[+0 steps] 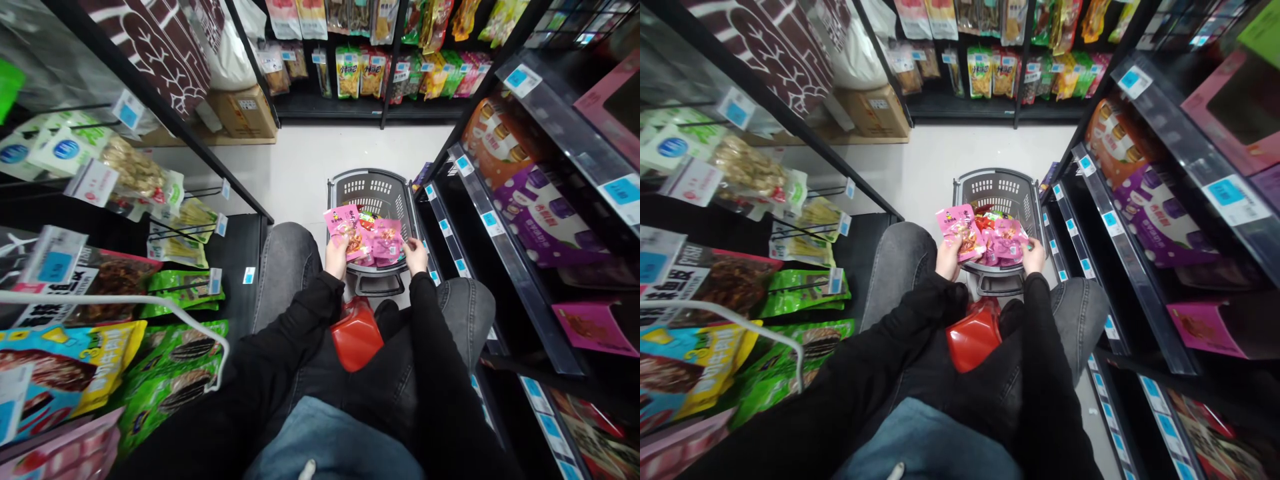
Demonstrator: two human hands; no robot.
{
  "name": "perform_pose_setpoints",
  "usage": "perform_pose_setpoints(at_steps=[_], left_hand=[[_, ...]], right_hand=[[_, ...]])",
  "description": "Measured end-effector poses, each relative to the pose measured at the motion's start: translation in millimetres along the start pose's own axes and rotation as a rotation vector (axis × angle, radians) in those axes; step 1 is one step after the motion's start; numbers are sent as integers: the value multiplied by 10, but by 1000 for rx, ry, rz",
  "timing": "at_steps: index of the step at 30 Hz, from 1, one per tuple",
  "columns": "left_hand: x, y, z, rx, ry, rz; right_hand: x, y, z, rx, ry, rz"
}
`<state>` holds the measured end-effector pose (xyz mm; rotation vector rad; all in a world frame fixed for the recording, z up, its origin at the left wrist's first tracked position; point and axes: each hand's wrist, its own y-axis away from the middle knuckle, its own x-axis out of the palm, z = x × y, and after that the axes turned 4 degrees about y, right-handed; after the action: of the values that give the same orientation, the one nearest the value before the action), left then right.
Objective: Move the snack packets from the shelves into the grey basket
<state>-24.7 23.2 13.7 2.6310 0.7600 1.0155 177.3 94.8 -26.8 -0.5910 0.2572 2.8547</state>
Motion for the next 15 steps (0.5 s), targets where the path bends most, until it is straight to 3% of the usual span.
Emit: perform_pose_setpoints(at_steps=[4,7,9,12,15], left_hand=[[37,46,-54,-84,35,54],[38,54,17,-135,-3,155],[21,55,113,-75,-116,248],[-12,87,219,117,-424,446],[-25,147,190,180,-722,591]], right_hand=[[36,15,-94,57,2,34],[72,193,56,12,-47,126],[126,381,215,-38,-138,281],[245,674,419,-119,-318,509],[339,830,495,-69,-400,503]])
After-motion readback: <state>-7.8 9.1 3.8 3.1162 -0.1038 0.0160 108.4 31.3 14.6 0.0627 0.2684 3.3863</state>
